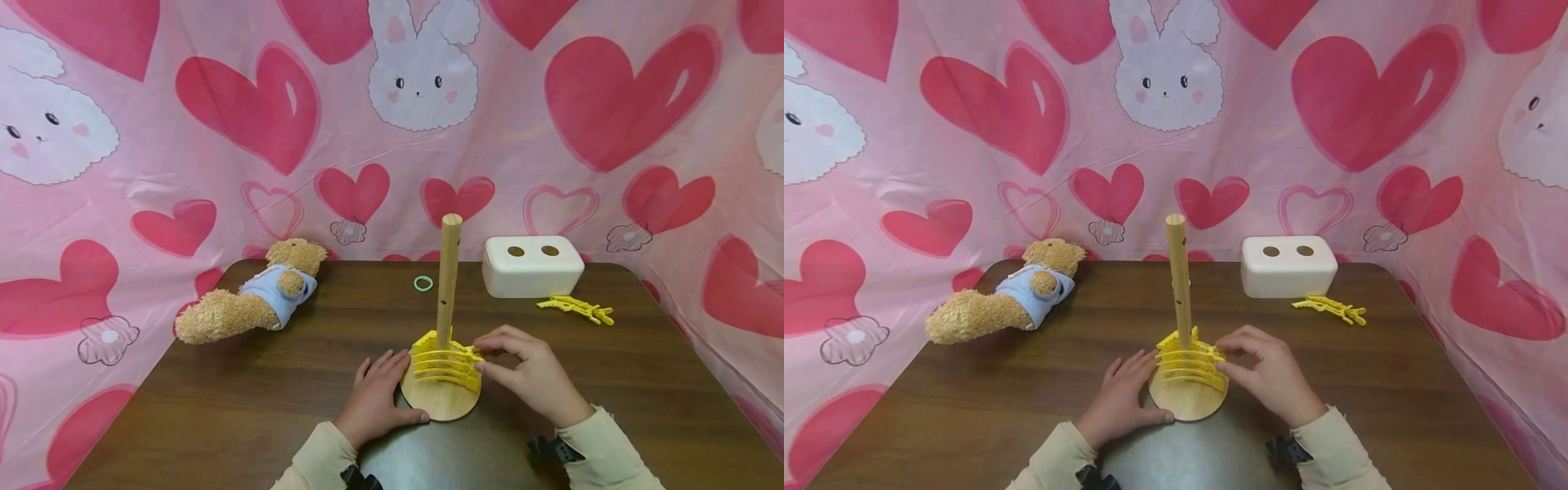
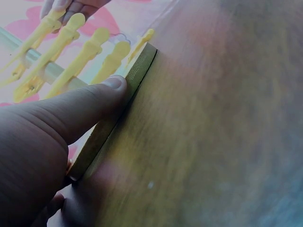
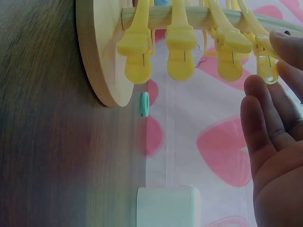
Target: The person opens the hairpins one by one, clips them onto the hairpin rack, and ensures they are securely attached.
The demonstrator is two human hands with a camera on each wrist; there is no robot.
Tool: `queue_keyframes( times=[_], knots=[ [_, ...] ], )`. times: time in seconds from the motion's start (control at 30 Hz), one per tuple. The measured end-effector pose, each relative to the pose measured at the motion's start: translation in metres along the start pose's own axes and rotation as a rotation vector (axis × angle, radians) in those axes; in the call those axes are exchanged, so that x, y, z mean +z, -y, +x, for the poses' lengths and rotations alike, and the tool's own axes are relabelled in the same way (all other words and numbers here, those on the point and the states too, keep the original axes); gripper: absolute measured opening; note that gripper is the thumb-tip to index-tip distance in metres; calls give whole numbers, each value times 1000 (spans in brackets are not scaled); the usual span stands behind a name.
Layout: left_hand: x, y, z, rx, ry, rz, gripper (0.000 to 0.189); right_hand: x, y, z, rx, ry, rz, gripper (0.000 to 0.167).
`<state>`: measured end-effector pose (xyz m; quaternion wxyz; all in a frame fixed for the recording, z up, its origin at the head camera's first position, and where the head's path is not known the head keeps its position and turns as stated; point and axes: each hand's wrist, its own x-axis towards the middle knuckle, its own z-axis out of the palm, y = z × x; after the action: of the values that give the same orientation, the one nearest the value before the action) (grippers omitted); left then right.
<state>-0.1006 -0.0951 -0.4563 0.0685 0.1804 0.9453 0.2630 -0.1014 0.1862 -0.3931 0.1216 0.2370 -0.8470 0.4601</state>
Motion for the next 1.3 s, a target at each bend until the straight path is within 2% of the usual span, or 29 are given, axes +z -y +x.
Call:
queue_keyframes(
  times=[0.27,0.6,0.8,1.03,1.3],
  knots=[
    [0,0,-1,1,0,5,107,-5,0,0,35,9,-27,24],
    [1,0,0,4,2,5,108,-18,-13,1,20,-86,-115,25],
    [0,1,0,4,0,2,107,-29,-26,1,82,-151,-208,23],
    [0,0,0,5,0,0,107,-40,-42,-1,127,-225,-242,24],
    [1,1,0,9,3,-2,106,-53,-70,-8,263,-237,-236,34]
  ],
)
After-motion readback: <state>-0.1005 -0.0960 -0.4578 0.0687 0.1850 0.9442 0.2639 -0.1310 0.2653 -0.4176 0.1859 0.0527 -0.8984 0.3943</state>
